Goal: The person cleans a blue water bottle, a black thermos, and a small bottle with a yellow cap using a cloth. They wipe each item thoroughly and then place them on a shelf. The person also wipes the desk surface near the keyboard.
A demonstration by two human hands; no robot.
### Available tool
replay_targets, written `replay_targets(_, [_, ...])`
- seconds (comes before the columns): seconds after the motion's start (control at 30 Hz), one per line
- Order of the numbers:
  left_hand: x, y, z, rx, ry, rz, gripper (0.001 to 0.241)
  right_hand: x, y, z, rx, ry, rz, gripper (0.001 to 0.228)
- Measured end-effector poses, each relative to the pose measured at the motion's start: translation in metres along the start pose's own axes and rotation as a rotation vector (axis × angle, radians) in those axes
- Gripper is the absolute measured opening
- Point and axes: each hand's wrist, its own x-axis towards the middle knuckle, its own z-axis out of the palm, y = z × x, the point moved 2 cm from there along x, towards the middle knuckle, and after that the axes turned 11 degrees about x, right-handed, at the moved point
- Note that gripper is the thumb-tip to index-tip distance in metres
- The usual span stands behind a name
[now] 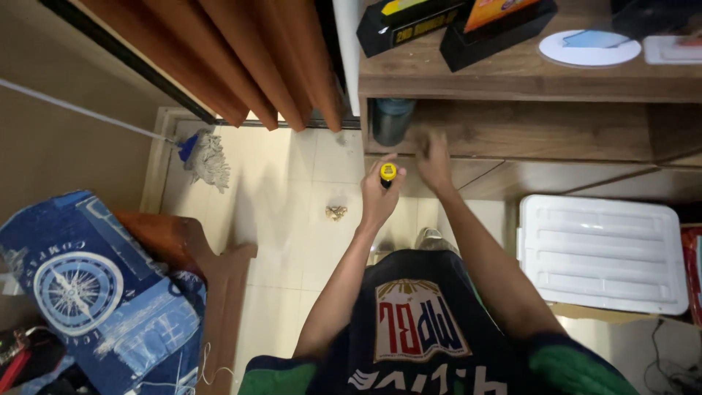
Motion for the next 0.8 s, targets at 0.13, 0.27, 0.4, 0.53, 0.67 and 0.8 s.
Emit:
replay_targets(0.13, [0.012,-0.005,0.02,0.112,0.051,0.212,0.015,-0.044,-0.033,-0.026,0.146,-0.15,0.206,0.058])
replay_targets(0.27, [0.027,-0.004,0.047,0.043,-0.075,0.069,0.02,-0.055,-0.054,-0.035,0.148,-0.211,0.063,0.072])
replay_targets(0.4, [0.048,0.016,0.069,-0.04,-0.133,0.011,0.022,-0.04,-0.076,-0.042,0.352,-0.019,0.041,0.059])
replay_targets(0.53, [0.064,0.001,0.092,0.031,-0.123,0.16,0.035,-0.027,-0.028,-0.04,0.048,0.032,0.17,0.053])
replay_targets(0.67, [0.069,-0.052,0.11,0.184,-0.12,0.225,0.08,-0.003,-0.013,-0.041,0.354,0.143,0.079,0.065])
replay_targets(0.8, [0.069,-0.109,0.12,0.243,-0.134,0.094,0.083,0.021,-0.024,-0.049,0.15,0.159,0.26,0.063])
